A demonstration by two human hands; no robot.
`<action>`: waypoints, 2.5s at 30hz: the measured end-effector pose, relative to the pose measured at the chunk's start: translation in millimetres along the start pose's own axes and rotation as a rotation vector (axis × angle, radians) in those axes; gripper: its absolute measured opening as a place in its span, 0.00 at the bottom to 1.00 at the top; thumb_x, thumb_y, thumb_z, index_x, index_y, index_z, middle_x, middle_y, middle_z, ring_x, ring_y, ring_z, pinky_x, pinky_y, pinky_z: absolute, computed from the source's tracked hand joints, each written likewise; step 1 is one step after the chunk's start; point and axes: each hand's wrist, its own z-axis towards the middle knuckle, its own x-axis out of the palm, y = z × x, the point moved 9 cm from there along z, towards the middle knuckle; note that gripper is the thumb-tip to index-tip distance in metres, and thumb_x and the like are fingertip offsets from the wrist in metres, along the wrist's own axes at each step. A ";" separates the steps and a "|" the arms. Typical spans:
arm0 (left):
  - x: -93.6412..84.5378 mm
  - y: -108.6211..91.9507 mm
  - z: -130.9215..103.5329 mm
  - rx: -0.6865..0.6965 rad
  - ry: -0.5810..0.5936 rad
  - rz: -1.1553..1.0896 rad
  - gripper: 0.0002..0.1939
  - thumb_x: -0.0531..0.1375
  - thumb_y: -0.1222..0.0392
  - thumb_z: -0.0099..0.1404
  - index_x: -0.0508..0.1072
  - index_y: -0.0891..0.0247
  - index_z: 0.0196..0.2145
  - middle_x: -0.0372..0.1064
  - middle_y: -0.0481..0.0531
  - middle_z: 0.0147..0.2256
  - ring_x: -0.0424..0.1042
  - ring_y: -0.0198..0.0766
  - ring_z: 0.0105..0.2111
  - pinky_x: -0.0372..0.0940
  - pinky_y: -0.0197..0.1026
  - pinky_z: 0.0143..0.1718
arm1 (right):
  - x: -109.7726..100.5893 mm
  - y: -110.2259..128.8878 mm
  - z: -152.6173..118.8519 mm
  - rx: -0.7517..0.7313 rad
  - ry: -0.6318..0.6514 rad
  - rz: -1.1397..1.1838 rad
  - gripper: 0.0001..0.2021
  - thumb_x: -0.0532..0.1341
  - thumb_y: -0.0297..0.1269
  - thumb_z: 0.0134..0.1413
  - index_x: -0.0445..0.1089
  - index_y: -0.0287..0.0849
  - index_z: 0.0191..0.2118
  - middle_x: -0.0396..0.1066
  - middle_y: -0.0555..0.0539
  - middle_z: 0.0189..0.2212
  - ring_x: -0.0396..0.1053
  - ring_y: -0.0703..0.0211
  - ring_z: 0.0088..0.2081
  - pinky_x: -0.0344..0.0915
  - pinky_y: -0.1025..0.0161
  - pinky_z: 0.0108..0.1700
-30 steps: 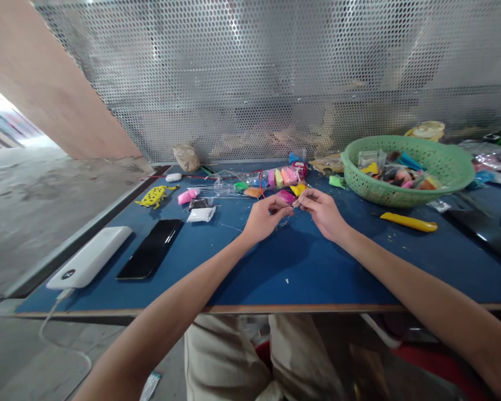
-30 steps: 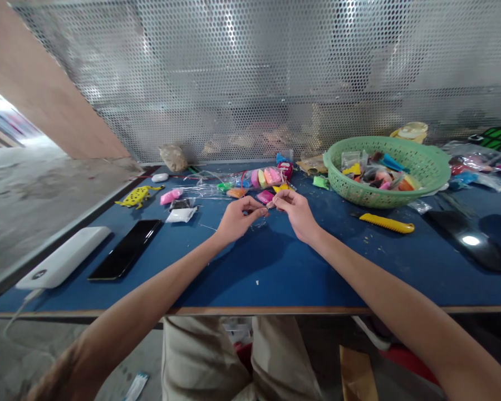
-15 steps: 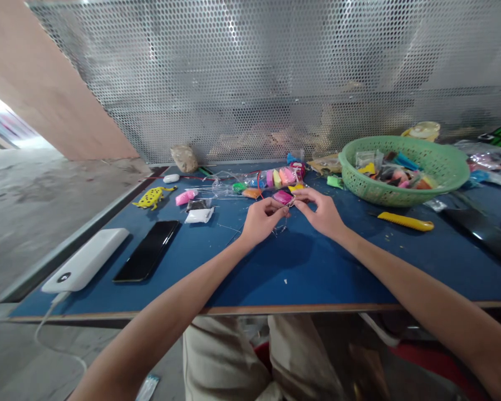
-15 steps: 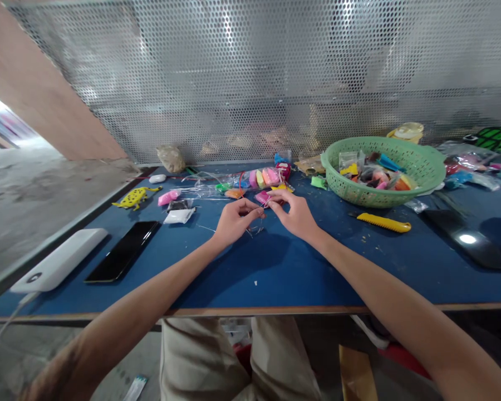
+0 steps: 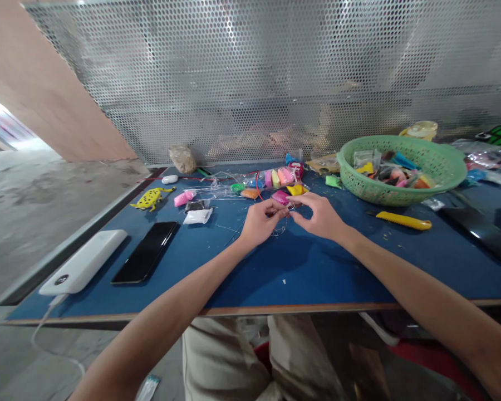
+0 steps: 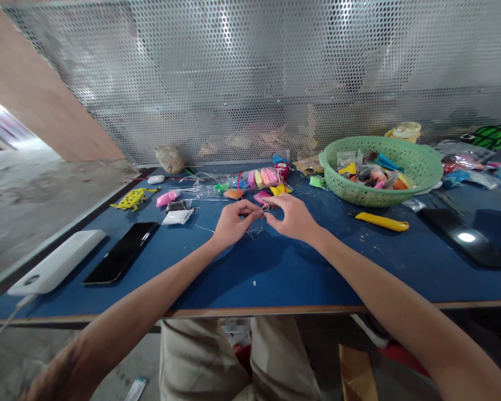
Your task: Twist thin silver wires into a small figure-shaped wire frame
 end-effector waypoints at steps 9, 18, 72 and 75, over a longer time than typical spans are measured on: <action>-4.7 1.7 1.1 -0.052 -0.009 -0.049 0.15 0.64 0.48 0.64 0.75 0.65 0.34 0.79 0.52 0.31 0.72 0.33 0.25 0.64 0.34 0.24 | -4.4 8.8 3.6 -0.120 0.059 -0.113 0.24 0.64 0.44 0.60 0.67 0.49 0.61 0.77 0.44 0.47 0.74 0.48 0.45 0.70 0.48 0.51; 3.1 2.5 2.3 -0.114 0.090 -0.130 0.15 0.64 0.47 0.64 0.74 0.64 0.32 0.80 0.52 0.31 0.65 0.29 0.19 0.61 0.34 0.21 | -16.3 11.4 5.4 -0.190 0.037 -0.257 0.09 0.60 0.43 0.66 0.77 0.52 0.44 0.80 0.48 0.41 0.75 0.51 0.43 0.67 0.52 0.50; -1.4 -28.2 -6.5 0.080 -0.046 0.112 0.09 0.60 0.54 0.68 0.74 0.62 0.35 0.80 0.49 0.31 0.78 0.37 0.30 0.68 0.35 0.31 | -1.7 -16.5 -0.1 0.268 -0.261 0.494 0.04 0.70 0.41 0.53 0.80 0.48 0.33 0.72 0.48 0.36 0.70 0.57 0.38 0.65 0.60 0.34; 0.6 -24.3 -6.5 0.068 -0.044 0.093 0.10 0.60 0.54 0.69 0.74 0.62 0.34 0.80 0.49 0.32 0.79 0.37 0.31 0.67 0.35 0.32 | 0.4 -16.2 1.8 0.239 -0.227 0.472 0.04 0.70 0.41 0.53 0.80 0.49 0.34 0.70 0.48 0.37 0.68 0.58 0.37 0.65 0.60 0.34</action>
